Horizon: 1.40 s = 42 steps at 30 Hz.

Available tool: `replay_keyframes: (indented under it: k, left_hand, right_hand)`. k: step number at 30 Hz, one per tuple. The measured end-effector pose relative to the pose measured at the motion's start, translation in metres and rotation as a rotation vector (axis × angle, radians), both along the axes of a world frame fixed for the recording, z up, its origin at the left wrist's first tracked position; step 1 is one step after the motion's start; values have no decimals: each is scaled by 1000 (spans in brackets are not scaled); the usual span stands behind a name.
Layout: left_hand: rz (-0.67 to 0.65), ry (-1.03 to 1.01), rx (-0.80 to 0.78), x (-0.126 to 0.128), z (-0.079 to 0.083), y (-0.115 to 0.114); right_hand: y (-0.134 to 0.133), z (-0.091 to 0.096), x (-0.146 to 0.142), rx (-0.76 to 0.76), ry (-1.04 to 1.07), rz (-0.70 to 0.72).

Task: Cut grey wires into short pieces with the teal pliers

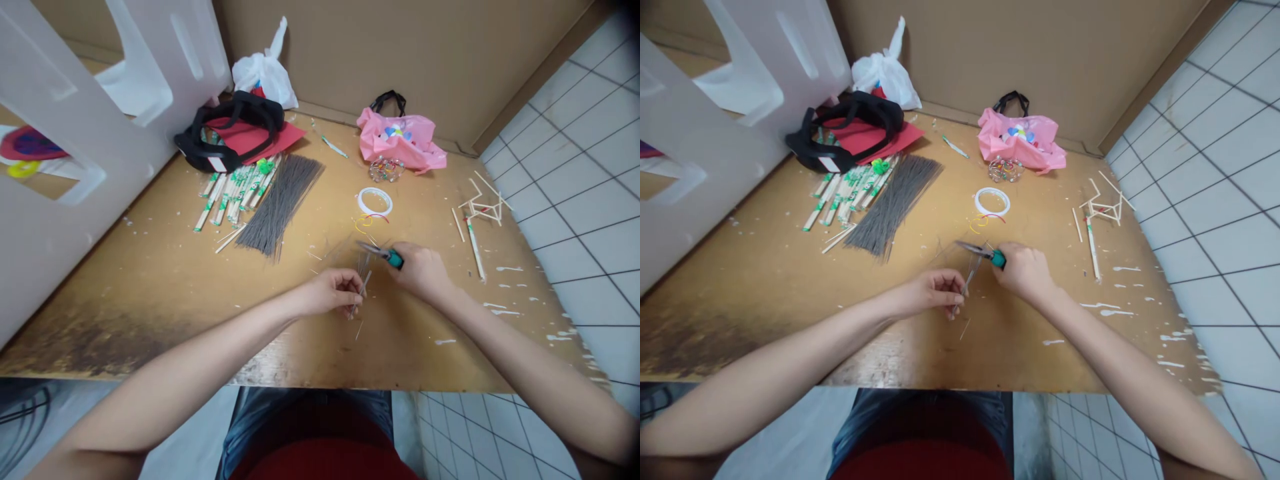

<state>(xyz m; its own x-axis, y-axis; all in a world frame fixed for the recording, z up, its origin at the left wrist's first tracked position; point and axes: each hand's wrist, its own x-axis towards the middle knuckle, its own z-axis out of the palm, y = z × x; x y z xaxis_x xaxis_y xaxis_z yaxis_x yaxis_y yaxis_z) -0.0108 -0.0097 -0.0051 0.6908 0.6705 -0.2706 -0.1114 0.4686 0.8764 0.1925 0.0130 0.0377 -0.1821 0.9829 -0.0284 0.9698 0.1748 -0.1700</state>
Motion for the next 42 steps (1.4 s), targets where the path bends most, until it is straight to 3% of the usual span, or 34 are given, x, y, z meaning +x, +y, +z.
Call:
replay_keyframes:
  k: [2, 4, 5, 7, 12, 16, 20, 27, 35, 42]
  left_hand:
    - [0, 15, -6, 0, 1, 0]
    - [33, 54, -8, 0, 0, 1]
    - [59, 82, -3, 0, 0, 2]
    - [116, 139, 22, -1, -2, 4]
    - [189, 223, 96, -7, 1, 10]
    - [213, 349, 170, -6, 12, 22]
    - [126, 511, 331, 7, 19, 44]
    - [-65, 759, 502, 28, 8, 73]
    - [-117, 1098, 752, 21, 37, 67]
    - [-158, 1429, 951, 53, 32, 47]
  right_hand:
    - [7, 7, 6, -321, 342, -67]
    - [11, 10, 15, -748, 815, -35]
    - [12, 9, 21, -890, 1014, -12]
    - [11, 3, 34, -990, 1281, -14]
    - [-3, -25, 64, -981, 1486, -119]
    - [-8, -29, 75, -979, 1643, -96]
    - [-9, -21, 81, -942, 1760, -67]
    - [-9, -21, 88, -910, 1799, -46]
    - [-6, -29, 95, -864, 1829, -65]
    - [-6, -27, 95, -838, 1867, -111]
